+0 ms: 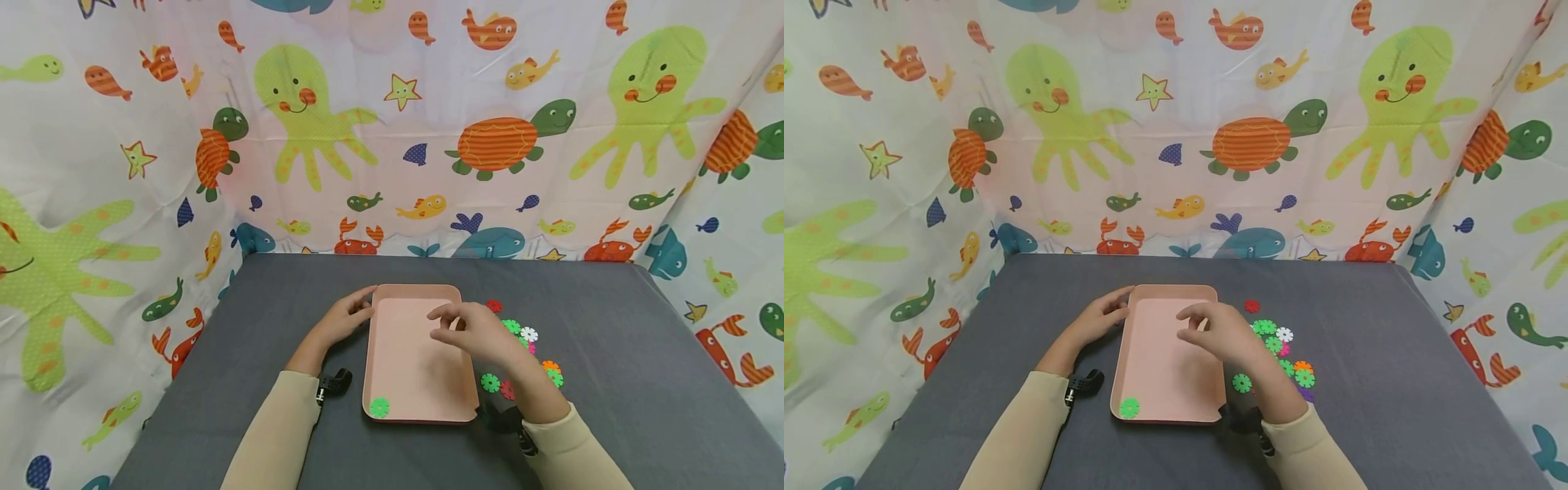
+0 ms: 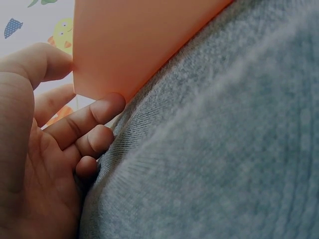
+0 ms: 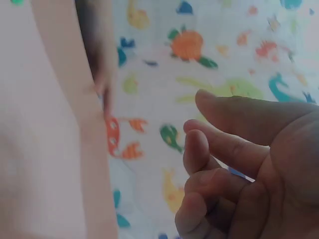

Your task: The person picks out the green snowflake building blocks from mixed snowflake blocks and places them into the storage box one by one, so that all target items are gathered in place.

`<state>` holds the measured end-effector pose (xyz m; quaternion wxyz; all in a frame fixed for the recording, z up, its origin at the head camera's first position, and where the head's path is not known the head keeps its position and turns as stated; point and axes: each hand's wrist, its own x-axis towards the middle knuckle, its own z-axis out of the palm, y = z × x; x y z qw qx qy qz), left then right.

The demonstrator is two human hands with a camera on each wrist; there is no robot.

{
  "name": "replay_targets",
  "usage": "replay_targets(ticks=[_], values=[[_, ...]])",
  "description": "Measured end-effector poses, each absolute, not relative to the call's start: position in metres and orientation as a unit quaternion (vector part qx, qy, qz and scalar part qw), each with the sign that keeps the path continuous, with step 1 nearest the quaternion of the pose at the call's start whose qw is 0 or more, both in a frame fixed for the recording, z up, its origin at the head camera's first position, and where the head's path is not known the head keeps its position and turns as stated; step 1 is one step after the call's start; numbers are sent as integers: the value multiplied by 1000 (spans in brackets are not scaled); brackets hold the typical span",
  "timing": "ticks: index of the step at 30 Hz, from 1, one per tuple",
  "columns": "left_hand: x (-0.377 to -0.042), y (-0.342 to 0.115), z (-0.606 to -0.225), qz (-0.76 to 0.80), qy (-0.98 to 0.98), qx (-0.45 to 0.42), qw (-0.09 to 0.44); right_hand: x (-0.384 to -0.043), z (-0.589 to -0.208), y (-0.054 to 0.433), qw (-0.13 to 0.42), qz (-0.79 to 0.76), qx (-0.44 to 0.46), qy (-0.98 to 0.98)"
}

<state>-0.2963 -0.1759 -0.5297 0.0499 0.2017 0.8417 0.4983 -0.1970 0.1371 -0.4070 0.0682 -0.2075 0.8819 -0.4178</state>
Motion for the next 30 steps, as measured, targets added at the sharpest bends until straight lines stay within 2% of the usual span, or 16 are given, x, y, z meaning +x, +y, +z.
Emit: replay_targets(ticks=[8, 15, 22, 30], values=[[-296, -178, -530, 505, 837, 206, 48, -216, -403, 183, 48, -433, -135, 890], [-296, -177, -530, 507, 836, 204, 46, -228, -406, 224, 55, -463, -84, 880], [-295, -176, -529, 500, 842, 198, 48, -241, -432, 257, 52, -465, -52, 882], [-295, -175, -528, 500, 843, 194, 46, -251, -465, 280, 84, -409, -45, 907]])
